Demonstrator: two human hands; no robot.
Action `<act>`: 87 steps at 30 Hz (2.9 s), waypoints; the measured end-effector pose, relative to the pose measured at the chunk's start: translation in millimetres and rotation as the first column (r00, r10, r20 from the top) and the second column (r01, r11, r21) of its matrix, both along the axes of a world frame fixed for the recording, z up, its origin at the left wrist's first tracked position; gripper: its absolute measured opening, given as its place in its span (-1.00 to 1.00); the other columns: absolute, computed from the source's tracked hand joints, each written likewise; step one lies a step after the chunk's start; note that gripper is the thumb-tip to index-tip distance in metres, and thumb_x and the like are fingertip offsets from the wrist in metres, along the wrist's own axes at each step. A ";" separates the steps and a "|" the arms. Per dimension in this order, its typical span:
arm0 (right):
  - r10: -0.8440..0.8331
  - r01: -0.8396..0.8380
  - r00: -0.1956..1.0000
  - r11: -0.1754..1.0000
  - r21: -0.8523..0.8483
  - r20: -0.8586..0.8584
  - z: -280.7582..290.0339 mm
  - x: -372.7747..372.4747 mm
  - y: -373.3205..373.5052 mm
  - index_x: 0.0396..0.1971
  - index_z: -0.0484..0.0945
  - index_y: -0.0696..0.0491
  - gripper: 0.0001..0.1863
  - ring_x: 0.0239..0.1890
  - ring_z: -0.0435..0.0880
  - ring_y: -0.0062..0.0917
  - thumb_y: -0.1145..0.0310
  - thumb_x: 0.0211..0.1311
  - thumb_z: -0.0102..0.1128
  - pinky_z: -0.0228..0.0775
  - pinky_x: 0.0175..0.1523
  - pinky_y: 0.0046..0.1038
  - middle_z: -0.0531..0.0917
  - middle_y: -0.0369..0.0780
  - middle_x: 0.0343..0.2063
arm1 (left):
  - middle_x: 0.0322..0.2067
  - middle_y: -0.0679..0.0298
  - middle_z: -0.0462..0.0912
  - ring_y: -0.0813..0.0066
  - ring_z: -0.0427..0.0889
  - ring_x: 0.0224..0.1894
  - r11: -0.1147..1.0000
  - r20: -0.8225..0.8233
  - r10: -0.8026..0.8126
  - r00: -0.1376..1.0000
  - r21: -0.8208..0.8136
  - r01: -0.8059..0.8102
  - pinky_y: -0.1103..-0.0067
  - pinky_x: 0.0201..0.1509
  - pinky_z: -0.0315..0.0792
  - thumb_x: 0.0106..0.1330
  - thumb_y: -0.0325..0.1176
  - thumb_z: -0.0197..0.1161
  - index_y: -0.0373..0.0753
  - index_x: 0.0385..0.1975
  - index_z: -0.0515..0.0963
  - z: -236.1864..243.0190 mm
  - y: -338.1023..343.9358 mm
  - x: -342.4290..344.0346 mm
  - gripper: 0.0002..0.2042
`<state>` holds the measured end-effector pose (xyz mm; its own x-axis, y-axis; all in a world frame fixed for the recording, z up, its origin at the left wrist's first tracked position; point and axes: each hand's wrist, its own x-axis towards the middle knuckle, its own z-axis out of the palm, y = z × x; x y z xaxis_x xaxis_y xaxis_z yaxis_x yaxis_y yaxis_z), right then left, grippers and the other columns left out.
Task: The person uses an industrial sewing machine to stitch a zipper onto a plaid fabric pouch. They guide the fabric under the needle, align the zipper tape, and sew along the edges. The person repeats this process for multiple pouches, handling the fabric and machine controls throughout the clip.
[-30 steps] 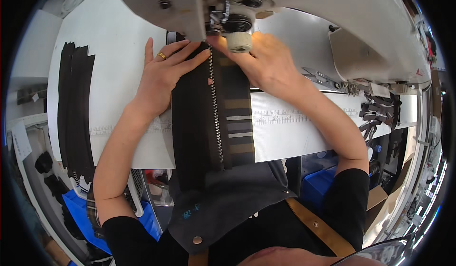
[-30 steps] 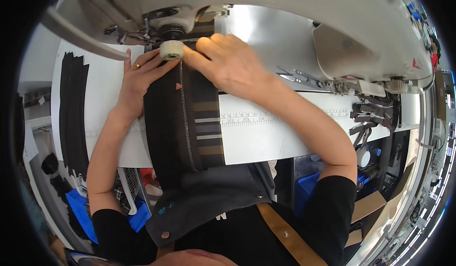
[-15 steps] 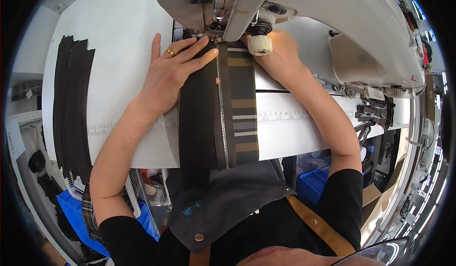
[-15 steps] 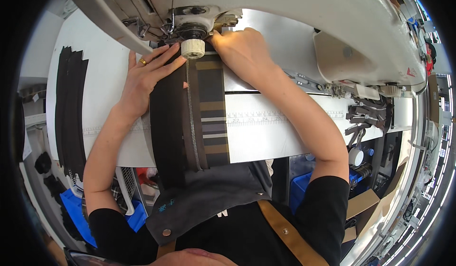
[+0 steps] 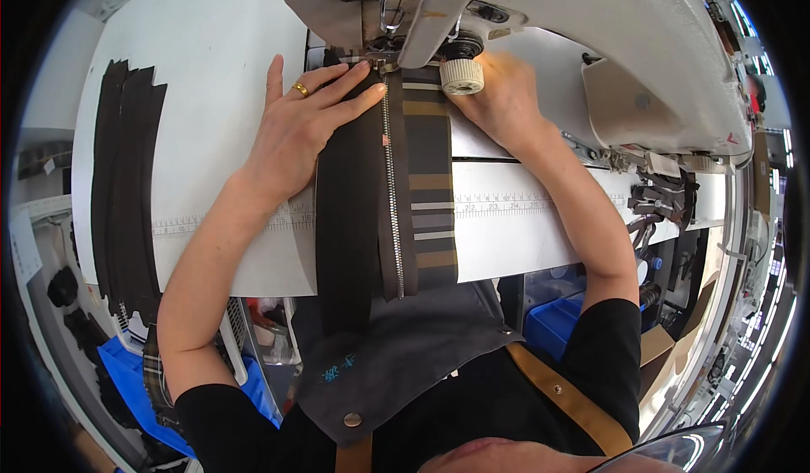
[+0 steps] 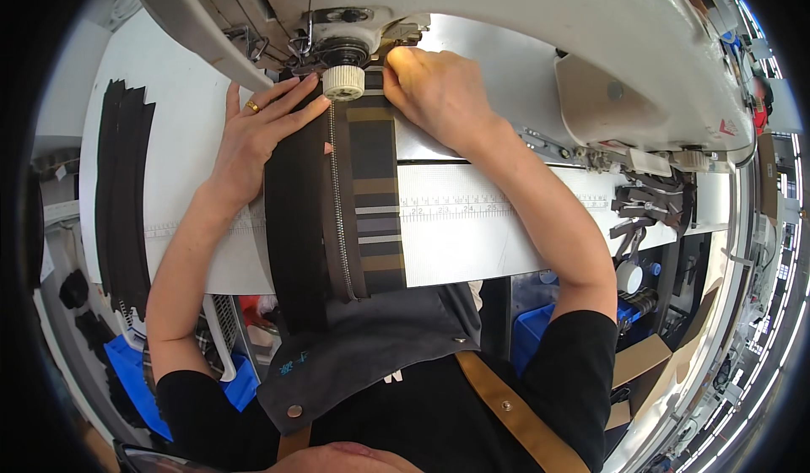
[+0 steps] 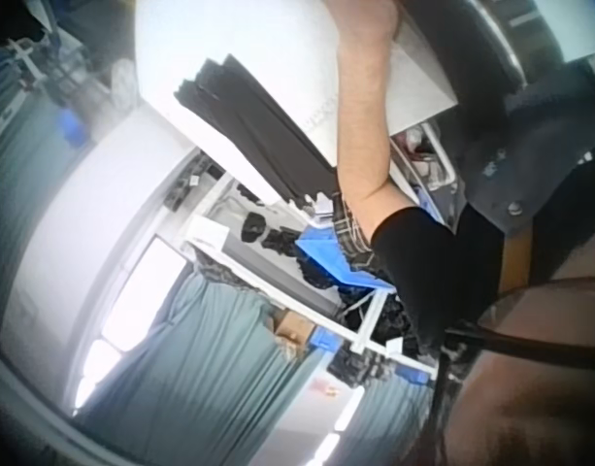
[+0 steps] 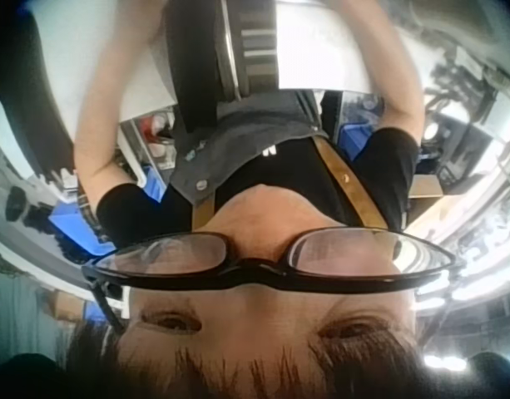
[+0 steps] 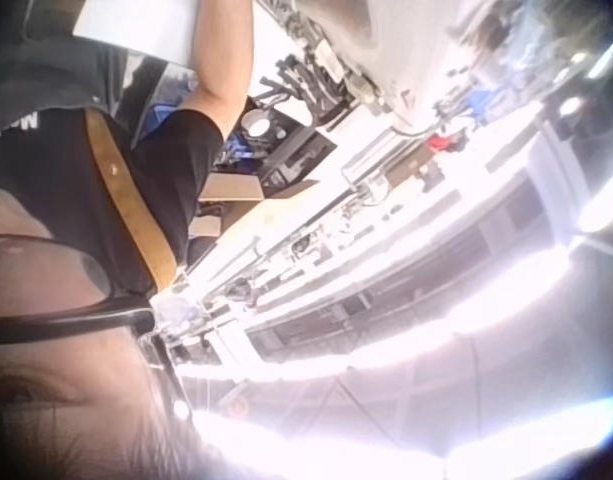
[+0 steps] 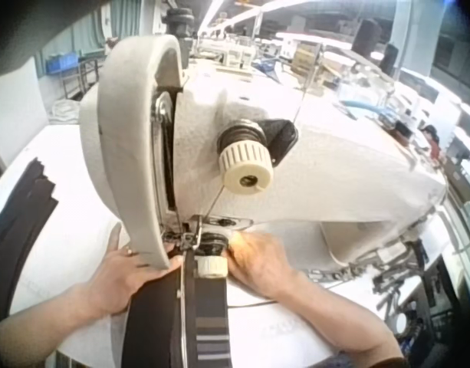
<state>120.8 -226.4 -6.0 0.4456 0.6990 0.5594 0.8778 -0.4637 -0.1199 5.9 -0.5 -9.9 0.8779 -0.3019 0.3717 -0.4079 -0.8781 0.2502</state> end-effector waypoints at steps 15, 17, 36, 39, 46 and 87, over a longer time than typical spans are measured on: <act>-0.061 0.057 0.991 0.998 -0.040 -0.115 -5.1 -8.9 -2.5 -0.50 0.41 0.09 -0.85 -0.58 0.55 -0.24 0.35 0.17 0.09 0.36 -0.47 -0.28 0.55 -0.17 -0.62 | 0.11 0.34 0.50 0.34 0.42 0.15 0.997 0.018 -0.021 1.000 0.069 0.019 -0.08 0.33 -0.29 0.08 -0.15 0.28 0.05 0.00 0.56 -5.2 4.3 -1.4 -0.58; -0.070 0.065 0.992 0.997 -0.051 -0.102 -4.2 -7.2 -1.8 -0.50 0.41 0.08 -0.86 -0.58 0.55 -0.24 0.35 0.17 0.09 0.36 -0.47 -0.28 0.55 -0.16 -0.62 | 0.12 0.35 0.48 0.34 0.41 0.14 0.997 -0.012 -0.013 1.000 0.079 0.014 -0.09 0.32 -0.29 0.10 -0.17 0.26 0.05 0.01 0.55 -3.7 5.0 -1.3 -0.59; -0.129 0.128 0.989 0.992 -0.008 -0.079 -5.0 0.3 -1.0 -0.45 0.48 0.03 -0.87 -0.56 0.57 -0.27 0.29 0.16 0.14 0.37 -0.48 -0.30 0.59 -0.20 -0.59 | 0.12 0.30 0.48 0.27 0.40 0.14 0.999 0.019 -0.005 1.000 0.047 0.004 -0.03 0.34 -0.24 0.12 -0.17 0.27 0.08 0.04 0.54 -10.5 8.1 8.7 -0.58; -0.082 0.086 0.989 0.996 0.033 -0.123 -5.8 1.0 -5.2 -0.38 0.51 0.03 -0.88 -0.50 0.59 -0.28 0.31 0.16 0.14 0.38 -0.41 -0.30 0.60 -0.20 -0.56 | 0.12 0.30 0.48 0.28 0.38 0.18 0.998 0.035 0.001 0.999 0.060 -0.003 -0.03 0.34 -0.23 0.12 -0.25 0.24 0.06 0.06 0.52 -8.7 6.9 9.7 -0.57; 0.215 -0.211 0.944 0.977 0.042 -0.249 14.0 -102.5 -47.9 -0.21 0.55 0.12 -0.62 -0.10 0.56 -0.22 0.48 -0.15 0.32 0.38 -0.07 -0.27 0.59 -0.14 -0.22 | 0.01 0.26 0.55 0.39 0.58 -0.04 0.959 0.064 -0.263 0.963 0.130 0.254 -0.07 0.25 0.05 0.12 -0.40 0.11 -0.20 -0.10 0.55 -2.4 -17.2 -103.3 -0.69; 0.274 -0.249 0.951 0.953 0.170 -0.143 -11.1 -206.0 -41.0 -0.34 0.59 0.14 -0.71 -0.16 0.61 -0.39 0.55 -0.21 0.16 0.41 -0.11 -0.39 0.67 -0.21 -0.22 | -0.14 0.33 0.59 0.52 0.58 -0.25 0.976 0.129 -0.023 0.991 -0.213 0.050 0.32 0.42 -0.23 0.20 -0.31 0.02 -0.12 -0.14 0.63 -18.8 -46.6 -155.6 -0.70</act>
